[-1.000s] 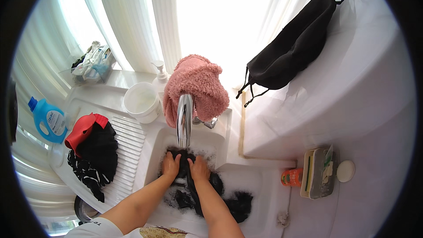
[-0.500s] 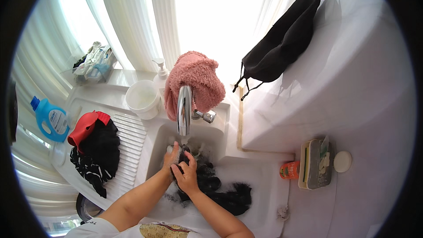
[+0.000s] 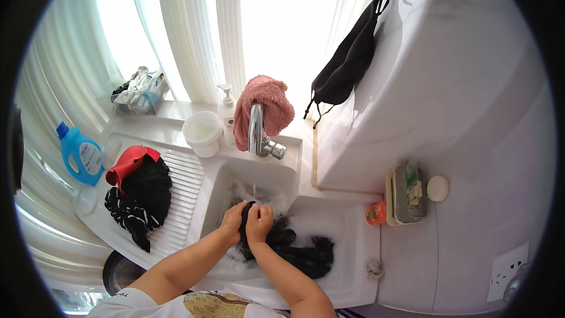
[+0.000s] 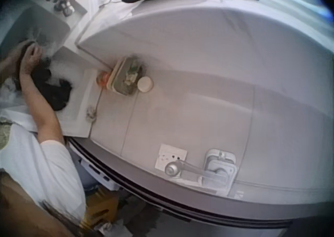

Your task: The person hand-washes a black garment in a sink filled with soapy water by rubbing and squeezing the fabric.

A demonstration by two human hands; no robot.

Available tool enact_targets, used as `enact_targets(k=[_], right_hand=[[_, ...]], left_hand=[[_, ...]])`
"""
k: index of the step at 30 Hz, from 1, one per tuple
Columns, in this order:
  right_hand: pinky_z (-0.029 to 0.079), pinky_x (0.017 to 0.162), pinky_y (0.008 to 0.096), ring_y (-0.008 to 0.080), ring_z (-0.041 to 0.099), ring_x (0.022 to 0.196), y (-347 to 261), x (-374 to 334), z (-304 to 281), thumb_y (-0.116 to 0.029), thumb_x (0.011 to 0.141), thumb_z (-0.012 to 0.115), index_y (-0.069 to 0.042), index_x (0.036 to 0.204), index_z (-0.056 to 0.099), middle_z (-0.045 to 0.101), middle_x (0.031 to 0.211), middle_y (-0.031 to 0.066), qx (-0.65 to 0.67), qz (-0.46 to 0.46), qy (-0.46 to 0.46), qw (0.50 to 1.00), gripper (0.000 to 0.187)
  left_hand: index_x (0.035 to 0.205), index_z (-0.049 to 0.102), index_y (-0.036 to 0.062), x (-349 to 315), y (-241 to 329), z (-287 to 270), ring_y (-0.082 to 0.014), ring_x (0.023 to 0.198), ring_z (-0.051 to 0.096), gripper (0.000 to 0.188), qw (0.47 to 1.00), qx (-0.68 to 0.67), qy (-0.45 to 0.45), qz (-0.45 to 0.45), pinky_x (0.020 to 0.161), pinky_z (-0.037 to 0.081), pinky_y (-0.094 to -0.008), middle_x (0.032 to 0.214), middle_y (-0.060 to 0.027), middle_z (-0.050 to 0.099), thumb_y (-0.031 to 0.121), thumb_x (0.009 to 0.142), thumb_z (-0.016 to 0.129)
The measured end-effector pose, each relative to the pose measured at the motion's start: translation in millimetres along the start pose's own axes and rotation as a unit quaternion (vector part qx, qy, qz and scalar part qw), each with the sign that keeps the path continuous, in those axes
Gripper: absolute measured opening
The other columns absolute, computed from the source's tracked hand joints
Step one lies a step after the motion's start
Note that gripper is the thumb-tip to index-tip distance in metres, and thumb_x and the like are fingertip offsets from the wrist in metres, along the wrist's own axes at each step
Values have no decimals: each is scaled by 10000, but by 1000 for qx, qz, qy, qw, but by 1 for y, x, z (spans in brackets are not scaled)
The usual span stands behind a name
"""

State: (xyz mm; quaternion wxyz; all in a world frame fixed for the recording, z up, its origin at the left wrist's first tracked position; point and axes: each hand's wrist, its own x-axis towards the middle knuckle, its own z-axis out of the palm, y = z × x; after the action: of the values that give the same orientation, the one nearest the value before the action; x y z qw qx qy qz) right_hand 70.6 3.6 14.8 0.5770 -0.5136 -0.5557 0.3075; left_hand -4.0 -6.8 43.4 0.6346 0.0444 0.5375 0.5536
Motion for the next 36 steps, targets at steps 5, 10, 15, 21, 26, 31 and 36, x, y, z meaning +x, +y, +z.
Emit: enact_targets(k=[5,10,15,21,26,31,36], right_hand=[[456,648,371,312,536,683,-17,-4,-5,-139,805,605,7,673,524,542,719,128,-7,-48,-50,998,213],[437,640,340,250,529,667,-4,3,3,-114,831,579,17,690,527,551,744,130,0,25,2,1000,199],[422,557,387,335,498,599,10,10,4,-150,835,572,4,635,472,485,647,164,-12,-47,-84,995,271],[423,680,443,395,497,856,83,70,11,-247,839,620,-2,865,508,521,890,201,-150,-126,-65,978,270],[429,829,502,395,503,1004,95,43,5,-313,873,578,-38,1039,506,537,1039,204,-399,11,-331,855,330],[433,878,495,375,497,1116,137,31,14,-295,909,480,-35,1102,546,543,1201,172,-419,173,-430,781,331],[359,986,421,333,432,1209,163,44,29,-227,869,579,-48,1134,573,432,1332,190,-241,189,-452,838,320]], left_hand=[[1067,554,32,3,-11,-11,-224,890,532,378,999,-14,27,23,776,450,-350,1004,-122,563,342,853,581],[938,590,66,-8,6,7,-180,832,538,245,999,31,28,33,723,441,-323,898,-72,586,299,869,561],[1025,584,42,21,-8,-13,-202,869,544,329,999,27,32,-33,759,443,-358,967,-116,582,332,873,551],[1007,516,-40,72,17,-16,-354,856,566,446,882,389,137,227,747,445,-436,924,-238,583,375,856,574],[1070,449,-7,113,-30,-48,-439,875,582,477,727,612,183,252,758,455,-502,966,-270,601,402,855,566],[1135,500,-22,165,-61,-81,-387,981,591,431,682,725,93,8,839,466,-471,1041,-233,610,312,865,540],[1170,519,-2,170,-70,-91,-344,1007,584,513,879,406,199,149,851,461,-420,1133,-200,579,381,836,592]])
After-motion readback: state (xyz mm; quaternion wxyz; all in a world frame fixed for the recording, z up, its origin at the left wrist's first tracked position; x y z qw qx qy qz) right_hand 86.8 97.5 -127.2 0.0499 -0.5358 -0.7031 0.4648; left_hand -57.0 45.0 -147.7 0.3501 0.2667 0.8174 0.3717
